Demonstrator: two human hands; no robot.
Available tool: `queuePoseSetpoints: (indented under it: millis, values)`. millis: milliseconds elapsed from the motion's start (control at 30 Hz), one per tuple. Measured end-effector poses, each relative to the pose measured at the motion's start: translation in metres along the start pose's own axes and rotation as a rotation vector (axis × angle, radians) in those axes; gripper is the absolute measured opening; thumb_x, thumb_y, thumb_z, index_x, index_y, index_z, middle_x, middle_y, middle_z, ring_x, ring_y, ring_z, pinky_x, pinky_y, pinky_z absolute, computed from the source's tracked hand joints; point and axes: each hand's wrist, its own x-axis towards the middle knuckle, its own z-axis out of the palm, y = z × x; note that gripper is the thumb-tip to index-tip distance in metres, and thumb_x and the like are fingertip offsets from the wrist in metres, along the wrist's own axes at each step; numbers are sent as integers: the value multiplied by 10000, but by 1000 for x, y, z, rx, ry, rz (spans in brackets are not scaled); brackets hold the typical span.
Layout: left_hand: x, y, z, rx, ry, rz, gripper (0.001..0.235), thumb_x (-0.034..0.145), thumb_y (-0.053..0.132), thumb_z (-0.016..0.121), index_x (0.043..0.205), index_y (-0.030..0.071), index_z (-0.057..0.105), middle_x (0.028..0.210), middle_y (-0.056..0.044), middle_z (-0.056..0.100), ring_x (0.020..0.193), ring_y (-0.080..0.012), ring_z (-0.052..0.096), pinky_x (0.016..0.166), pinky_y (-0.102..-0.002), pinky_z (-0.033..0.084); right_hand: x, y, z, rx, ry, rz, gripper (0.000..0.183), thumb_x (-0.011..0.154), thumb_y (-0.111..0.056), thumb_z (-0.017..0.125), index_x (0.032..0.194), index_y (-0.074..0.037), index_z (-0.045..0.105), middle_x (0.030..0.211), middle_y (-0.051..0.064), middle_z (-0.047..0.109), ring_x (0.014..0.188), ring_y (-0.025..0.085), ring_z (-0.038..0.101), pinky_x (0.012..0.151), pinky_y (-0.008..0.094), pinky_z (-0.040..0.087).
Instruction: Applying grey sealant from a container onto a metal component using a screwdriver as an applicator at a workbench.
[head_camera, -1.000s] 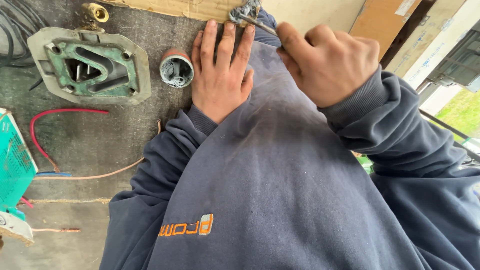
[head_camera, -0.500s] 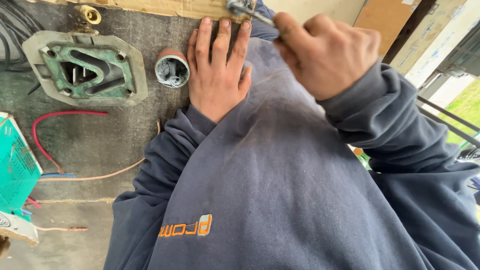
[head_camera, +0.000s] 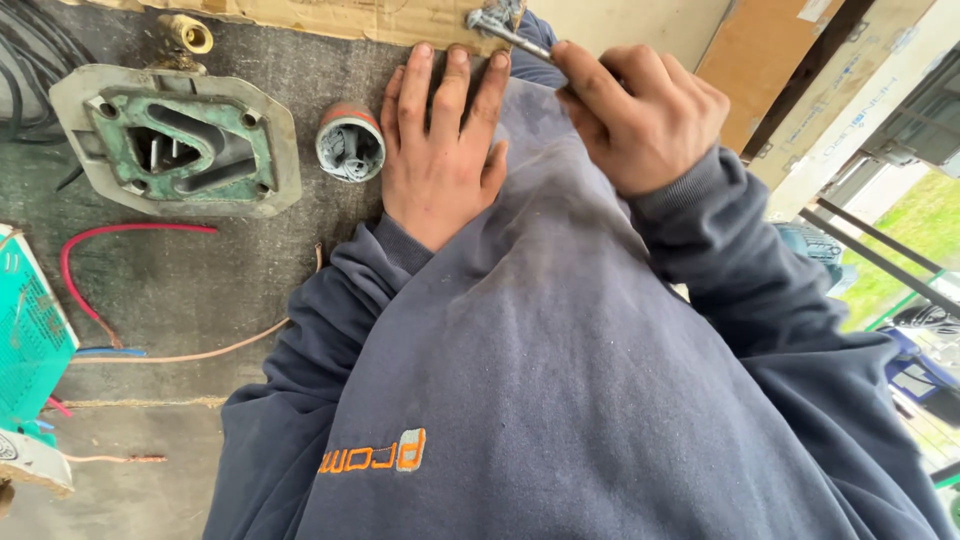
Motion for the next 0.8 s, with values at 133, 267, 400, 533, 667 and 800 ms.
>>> queuePoseSetpoints:
  millis: [133, 267, 400, 533, 667, 800]
  values:
    - [1, 0, -5, -14, 16, 11, 652, 1011, 266, 699, 1600, 141, 450, 1617, -168, 390, 1523, -414, 300, 1276, -577, 289, -6, 30, 57, 138, 171, -62, 393, 982, -123, 846, 1347, -139, 701, 1054, 42, 632, 876, 215, 652, 739, 349, 545]
    - [0, 0, -2, -6, 35, 20, 663, 997, 267, 704, 1596, 136, 451, 1619, -175, 388, 1518, -422, 304, 1271, -583, 290, -3, 32, 88, 257, 279, -93, 439, 972, -114, 894, 1365, -108, 697, 1039, 65, 638, 855, 241, 654, 720, 361, 544]
    - [2, 1, -6, -11, 11, 14, 671, 990, 261, 714, 1596, 132, 456, 1607, -181, 400, 1516, -422, 305, 1269, -584, 297, -4, 36, 80, 301, 282, -86, 463, 966, -43, 847, 1395, -81, 676, 1073, 71, 650, 883, 239, 665, 740, 356, 558]
    - [4, 1, -8, 1, 17, 7, 680, 979, 256, 726, 1591, 136, 455, 1593, -168, 416, 1513, -408, 308, 1260, -585, 302, -6, 47, 57, 206, 220, -153, 395, 1002, -69, 833, 1363, -78, 673, 1072, 55, 635, 901, 230, 659, 750, 351, 552]
    - [3, 4, -10, -17, 21, 9, 690, 968, 262, 735, 1586, 132, 456, 1590, -175, 413, 1515, -411, 303, 1261, -585, 301, -10, 53, 47, 128, 159, -188, 371, 1018, -105, 831, 1363, -87, 696, 988, 33, 625, 868, 201, 646, 708, 334, 528]
    - [2, 3, -10, -32, 12, 25, 708, 964, 273, 747, 1598, 124, 470, 1587, -193, 412, 1518, -420, 297, 1268, -582, 287, -16, 48, 38, 115, 121, -179, 375, 1016, -128, 815, 1368, -101, 689, 982, 25, 624, 874, 201, 655, 719, 333, 533]
